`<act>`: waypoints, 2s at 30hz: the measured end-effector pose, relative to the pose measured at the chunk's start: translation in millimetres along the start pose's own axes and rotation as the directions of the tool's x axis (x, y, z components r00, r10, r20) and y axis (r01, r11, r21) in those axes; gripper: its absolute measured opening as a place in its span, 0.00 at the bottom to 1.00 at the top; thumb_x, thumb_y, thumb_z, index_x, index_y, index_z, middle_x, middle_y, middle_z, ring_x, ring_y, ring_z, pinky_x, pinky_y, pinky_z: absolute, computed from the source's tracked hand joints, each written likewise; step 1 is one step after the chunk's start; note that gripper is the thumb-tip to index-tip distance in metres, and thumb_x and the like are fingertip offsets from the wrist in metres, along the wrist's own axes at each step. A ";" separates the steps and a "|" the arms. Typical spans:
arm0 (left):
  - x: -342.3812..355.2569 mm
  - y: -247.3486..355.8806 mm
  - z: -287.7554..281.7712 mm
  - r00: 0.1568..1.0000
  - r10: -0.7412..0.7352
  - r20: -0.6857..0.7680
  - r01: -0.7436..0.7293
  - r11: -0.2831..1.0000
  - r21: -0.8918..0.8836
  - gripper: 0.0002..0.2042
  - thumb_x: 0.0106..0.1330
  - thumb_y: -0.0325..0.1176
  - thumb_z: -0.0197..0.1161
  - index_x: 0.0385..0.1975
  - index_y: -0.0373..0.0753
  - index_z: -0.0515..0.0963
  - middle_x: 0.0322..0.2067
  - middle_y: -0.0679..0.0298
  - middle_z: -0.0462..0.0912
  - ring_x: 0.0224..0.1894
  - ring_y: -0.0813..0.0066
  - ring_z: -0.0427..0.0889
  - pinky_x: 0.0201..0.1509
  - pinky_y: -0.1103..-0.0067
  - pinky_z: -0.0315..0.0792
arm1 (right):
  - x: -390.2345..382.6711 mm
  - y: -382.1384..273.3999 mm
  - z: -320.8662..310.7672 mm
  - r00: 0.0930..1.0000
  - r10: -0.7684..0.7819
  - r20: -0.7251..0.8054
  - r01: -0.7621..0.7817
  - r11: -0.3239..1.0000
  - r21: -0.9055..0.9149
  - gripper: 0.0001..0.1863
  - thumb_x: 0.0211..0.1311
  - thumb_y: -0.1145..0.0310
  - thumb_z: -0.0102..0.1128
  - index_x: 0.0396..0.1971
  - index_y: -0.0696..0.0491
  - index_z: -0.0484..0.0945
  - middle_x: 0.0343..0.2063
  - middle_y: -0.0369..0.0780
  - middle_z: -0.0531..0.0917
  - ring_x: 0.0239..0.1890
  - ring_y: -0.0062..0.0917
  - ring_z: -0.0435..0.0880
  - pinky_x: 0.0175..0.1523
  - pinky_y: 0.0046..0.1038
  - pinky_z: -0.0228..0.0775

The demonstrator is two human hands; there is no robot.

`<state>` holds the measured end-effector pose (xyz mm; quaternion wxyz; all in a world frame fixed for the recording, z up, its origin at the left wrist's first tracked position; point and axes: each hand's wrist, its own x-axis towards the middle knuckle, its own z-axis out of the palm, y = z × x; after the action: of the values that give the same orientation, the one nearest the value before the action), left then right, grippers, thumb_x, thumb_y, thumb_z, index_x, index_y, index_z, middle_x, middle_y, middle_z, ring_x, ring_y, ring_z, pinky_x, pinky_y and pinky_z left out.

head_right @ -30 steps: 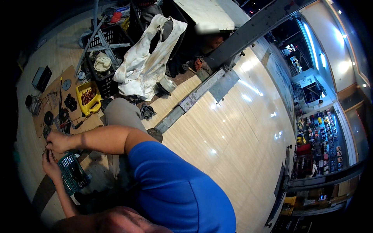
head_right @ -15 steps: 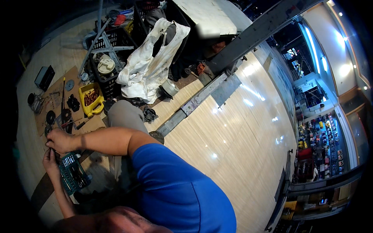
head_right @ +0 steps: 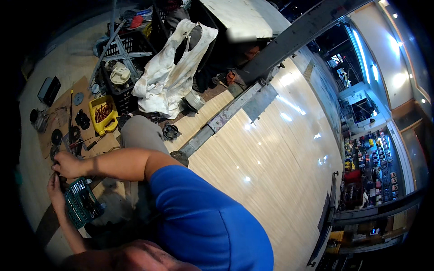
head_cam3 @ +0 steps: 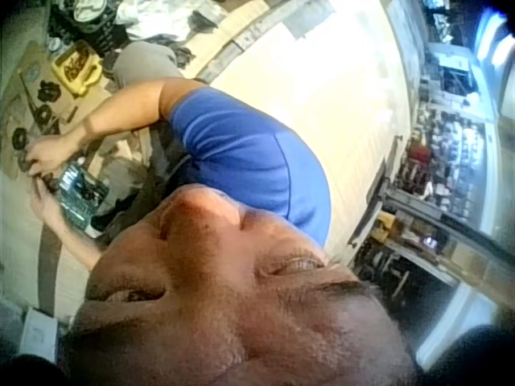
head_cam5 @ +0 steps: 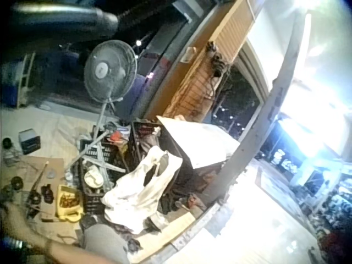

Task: The person works on the internal components of an alternator by hand, connecting wires and inserting a core into a housing.

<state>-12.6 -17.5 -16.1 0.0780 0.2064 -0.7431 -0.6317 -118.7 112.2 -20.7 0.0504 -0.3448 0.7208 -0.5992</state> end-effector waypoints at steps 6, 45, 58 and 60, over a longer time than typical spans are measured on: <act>-7.8 7.9 -0.4 0.983 -0.106 0.153 0.147 0.945 -0.291 0.10 0.70 0.36 0.51 0.38 0.36 0.74 0.21 0.74 0.71 0.20 0.88 0.66 0.23 0.88 0.58 | 5.6 -2.8 -3.5 0.992 0.019 0.121 -0.019 1.000 0.003 0.15 0.54 0.64 0.59 0.25 0.64 0.75 0.30 0.57 0.76 0.39 0.52 0.75 0.45 0.43 0.67; 16.3 -29.4 -28.5 0.983 -0.091 0.157 0.143 0.923 -0.357 0.16 0.70 0.36 0.53 0.50 0.30 0.71 0.41 0.63 0.78 0.40 0.77 0.77 0.48 0.82 0.70 | 6.6 -25.8 -17.3 0.989 -0.046 0.143 0.032 0.995 0.095 0.12 0.52 0.66 0.56 0.23 0.62 0.78 0.22 0.53 0.78 0.29 0.49 0.79 0.35 0.40 0.72; 5.9 -10.5 -14.7 0.987 -0.035 0.158 0.067 0.977 -0.202 0.14 0.70 0.37 0.52 0.44 0.31 0.74 0.39 0.63 0.78 0.39 0.79 0.76 0.40 0.83 0.70 | 14.9 -8.0 -5.2 0.989 -0.119 0.086 0.121 0.993 -0.014 0.11 0.55 0.69 0.56 0.22 0.63 0.77 0.22 0.54 0.77 0.29 0.48 0.79 0.36 0.38 0.70; 3.8 -8.2 -12.6 0.939 -0.053 0.339 0.221 0.849 -0.480 0.13 0.70 0.37 0.52 0.44 0.33 0.74 0.37 0.66 0.77 0.36 0.83 0.74 0.36 0.85 0.68 | 17.7 -7.6 -9.2 0.989 -0.061 0.135 0.035 0.981 0.189 0.10 0.55 0.70 0.56 0.23 0.62 0.77 0.23 0.54 0.78 0.31 0.48 0.79 0.37 0.38 0.70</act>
<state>-9.6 -31.4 -22.2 -0.0346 0.1286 -0.5347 -0.8345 -133.3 109.6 -5.3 0.1183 -0.3973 0.6478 -0.6392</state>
